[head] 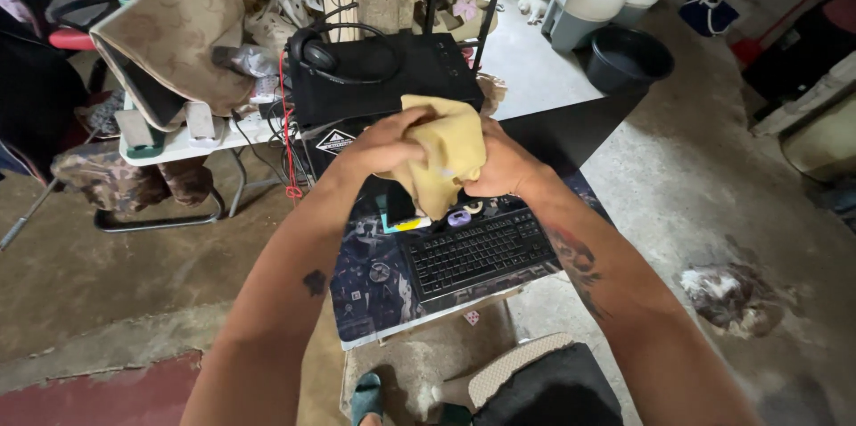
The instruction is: The recorder cleans a computer tower and monitor with a cloth and then packs a garment into a bag.
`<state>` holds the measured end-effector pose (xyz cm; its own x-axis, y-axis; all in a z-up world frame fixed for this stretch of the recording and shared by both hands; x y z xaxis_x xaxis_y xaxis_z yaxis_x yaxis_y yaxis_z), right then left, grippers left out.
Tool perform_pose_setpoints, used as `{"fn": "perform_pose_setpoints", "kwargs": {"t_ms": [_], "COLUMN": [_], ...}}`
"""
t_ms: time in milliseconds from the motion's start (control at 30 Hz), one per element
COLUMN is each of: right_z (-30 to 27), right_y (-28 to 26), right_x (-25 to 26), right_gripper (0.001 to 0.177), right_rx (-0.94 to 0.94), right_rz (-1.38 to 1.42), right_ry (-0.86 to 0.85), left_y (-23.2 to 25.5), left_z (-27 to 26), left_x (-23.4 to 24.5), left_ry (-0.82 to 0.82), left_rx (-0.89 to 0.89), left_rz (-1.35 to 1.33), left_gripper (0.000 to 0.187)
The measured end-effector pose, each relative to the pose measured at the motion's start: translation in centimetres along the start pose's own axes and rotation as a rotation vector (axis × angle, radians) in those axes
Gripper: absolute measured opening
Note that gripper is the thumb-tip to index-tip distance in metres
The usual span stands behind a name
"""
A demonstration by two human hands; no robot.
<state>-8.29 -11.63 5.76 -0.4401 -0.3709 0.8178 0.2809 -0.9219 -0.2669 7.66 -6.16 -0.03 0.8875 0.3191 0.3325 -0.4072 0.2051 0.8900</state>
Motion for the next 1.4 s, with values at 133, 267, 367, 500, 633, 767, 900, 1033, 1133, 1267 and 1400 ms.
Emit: {"fn": "perform_pose_setpoints", "kwargs": {"t_ms": [133, 267, 367, 500, 633, 767, 900, 1033, 1133, 1267, 1400], "right_z": [-0.3, -0.5, -0.6, -1.3, -1.3, -1.1, -1.2, -1.3, -1.3, -1.2, -1.2], "right_y": [0.7, 1.0, 1.5, 3.0, 2.9, 1.8, 2.0, 2.3, 2.2, 2.1, 2.3], "right_x": [-0.6, -0.9, -1.2, -2.2, -2.2, -1.5, -1.5, -1.8, -1.8, -1.7, -1.8], "right_gripper": [0.054, 0.046, 0.047, 0.047, 0.049, 0.054, 0.051, 0.047, 0.048, 0.051, 0.051], "right_rx": [-0.038, -0.06, -0.104, -0.206, -0.243, -0.234, -0.233, -0.26, -0.267, -0.275, -0.298], "right_rz": [-0.047, -0.081, -0.12, -0.164, -0.216, -0.205, -0.188, -0.184, -0.187, -0.185, -0.171], "right_ry": [-0.029, 0.006, 0.031, 0.015, 0.023, 0.031, 0.036, 0.03, 0.034, 0.043, 0.034], "left_y": [0.4, -3.6, -4.1, -5.7, -9.8, -14.6, -14.9, -14.8, -20.0, -25.8, -18.6], "left_z": [0.3, 0.1, -1.9, -3.0, -4.0, -4.0, -4.7, -5.4, -5.1, -4.0, -2.7], "left_x": [-1.1, -0.4, 0.1, 0.2, -0.2, -0.3, 0.1, 0.4, -0.4, -1.6, -1.2], "left_ry": [-0.011, 0.108, 0.079, 0.162, 0.155, 0.223, 0.317, 0.333, 0.248, 0.1, 0.012], "left_rx": [0.189, 0.097, 0.264, 0.057, 0.027, 0.063, 0.14, 0.258, 0.37, 0.436, 0.484], "left_rz": [0.385, 0.531, 0.296, 0.068, -0.351, -0.621, -0.83, -0.853, -0.833, -0.915, -1.088], "left_gripper": [0.072, 0.068, 0.056, 0.047, 0.04, 0.032, 0.03, 0.041, 0.043, 0.037, 0.042]}}
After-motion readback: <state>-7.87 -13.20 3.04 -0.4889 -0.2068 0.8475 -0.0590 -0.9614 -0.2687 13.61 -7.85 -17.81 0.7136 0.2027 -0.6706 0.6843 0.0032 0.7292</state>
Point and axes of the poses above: each hand's wrist, its own z-axis towards the middle knuckle, its own x-axis out of the back of the hand, y = z × x, the point moved 7 cm from there along z, towards the middle knuckle, and after that the axes turned 3 degrees about y, right-handed, at the moved point
